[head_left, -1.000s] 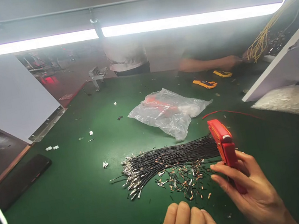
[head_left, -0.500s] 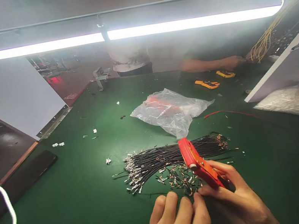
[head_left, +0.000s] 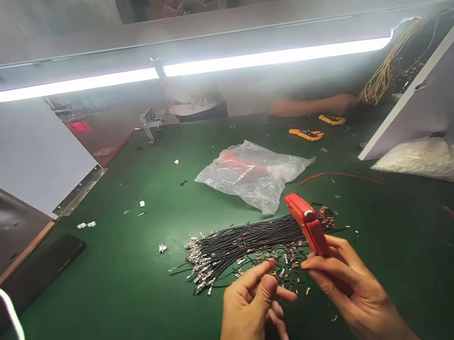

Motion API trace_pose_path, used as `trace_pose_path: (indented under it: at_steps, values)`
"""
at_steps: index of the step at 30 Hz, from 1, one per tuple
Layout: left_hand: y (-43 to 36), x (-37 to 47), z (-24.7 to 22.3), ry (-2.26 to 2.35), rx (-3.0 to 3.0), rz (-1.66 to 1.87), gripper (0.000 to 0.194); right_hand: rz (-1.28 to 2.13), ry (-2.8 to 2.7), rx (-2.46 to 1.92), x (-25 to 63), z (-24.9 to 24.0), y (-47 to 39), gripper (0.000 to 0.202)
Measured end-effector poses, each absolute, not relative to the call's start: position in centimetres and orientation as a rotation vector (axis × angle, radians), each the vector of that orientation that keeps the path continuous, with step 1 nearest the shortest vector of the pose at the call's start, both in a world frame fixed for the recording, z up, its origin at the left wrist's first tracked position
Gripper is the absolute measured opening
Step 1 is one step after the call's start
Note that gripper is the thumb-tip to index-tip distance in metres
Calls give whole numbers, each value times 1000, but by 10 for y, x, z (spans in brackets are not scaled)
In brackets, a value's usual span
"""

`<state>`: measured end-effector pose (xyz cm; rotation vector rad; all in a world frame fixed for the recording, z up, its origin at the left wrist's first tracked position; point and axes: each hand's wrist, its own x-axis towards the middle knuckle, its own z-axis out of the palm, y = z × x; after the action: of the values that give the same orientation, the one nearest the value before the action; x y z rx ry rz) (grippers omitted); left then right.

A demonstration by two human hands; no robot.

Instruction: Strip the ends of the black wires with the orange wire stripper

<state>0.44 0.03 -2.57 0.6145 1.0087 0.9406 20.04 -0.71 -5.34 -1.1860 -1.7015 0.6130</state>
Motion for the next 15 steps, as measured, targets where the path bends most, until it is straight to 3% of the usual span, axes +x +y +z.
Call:
trace_pose_path:
  at_steps: [5, 9, 15]
  values:
    - [4, 4, 0, 902, 442, 1071, 40, 630, -1803, -1100, 185, -48, -9, 29]
    - [9, -6, 11, 942, 494, 1155, 37, 793, -1848, -970, 177, -35, -8, 42]
    - [15, -21, 22, 999, 510, 1337, 33, 1529, -1455, -917, 183, -20, -10, 36]
